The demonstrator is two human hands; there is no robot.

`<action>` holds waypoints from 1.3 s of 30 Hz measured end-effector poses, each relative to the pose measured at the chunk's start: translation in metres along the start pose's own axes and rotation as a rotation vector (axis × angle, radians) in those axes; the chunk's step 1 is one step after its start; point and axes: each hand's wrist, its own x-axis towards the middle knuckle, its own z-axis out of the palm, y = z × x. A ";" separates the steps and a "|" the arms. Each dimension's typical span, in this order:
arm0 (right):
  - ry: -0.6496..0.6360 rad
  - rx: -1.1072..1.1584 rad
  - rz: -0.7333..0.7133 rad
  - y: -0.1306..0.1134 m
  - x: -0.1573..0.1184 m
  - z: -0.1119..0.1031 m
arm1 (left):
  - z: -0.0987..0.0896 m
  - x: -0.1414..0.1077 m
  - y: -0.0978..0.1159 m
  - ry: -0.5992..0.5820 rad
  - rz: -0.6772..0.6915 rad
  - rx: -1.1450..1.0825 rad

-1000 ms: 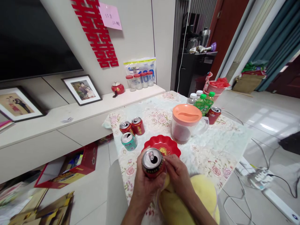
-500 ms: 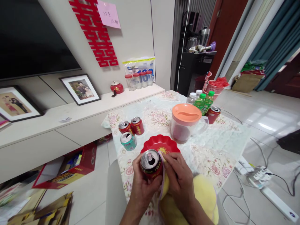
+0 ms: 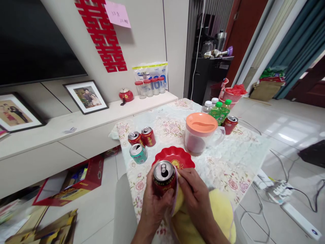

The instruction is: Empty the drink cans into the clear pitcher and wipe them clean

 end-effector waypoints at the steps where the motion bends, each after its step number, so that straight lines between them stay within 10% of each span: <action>1: 0.015 0.012 -0.022 -0.004 0.001 -0.001 | 0.001 -0.001 0.000 0.009 -0.021 0.021; 14: -0.039 -0.001 0.037 0.023 0.006 0.000 | -0.002 -0.006 0.003 0.002 0.037 -0.057; 27: 0.074 -0.037 -0.164 -0.015 0.003 -0.007 | 0.008 -0.015 -0.014 0.041 0.008 -0.022; 39: -0.069 -0.037 0.025 0.013 0.006 -0.007 | 0.008 -0.009 0.003 0.062 0.099 0.074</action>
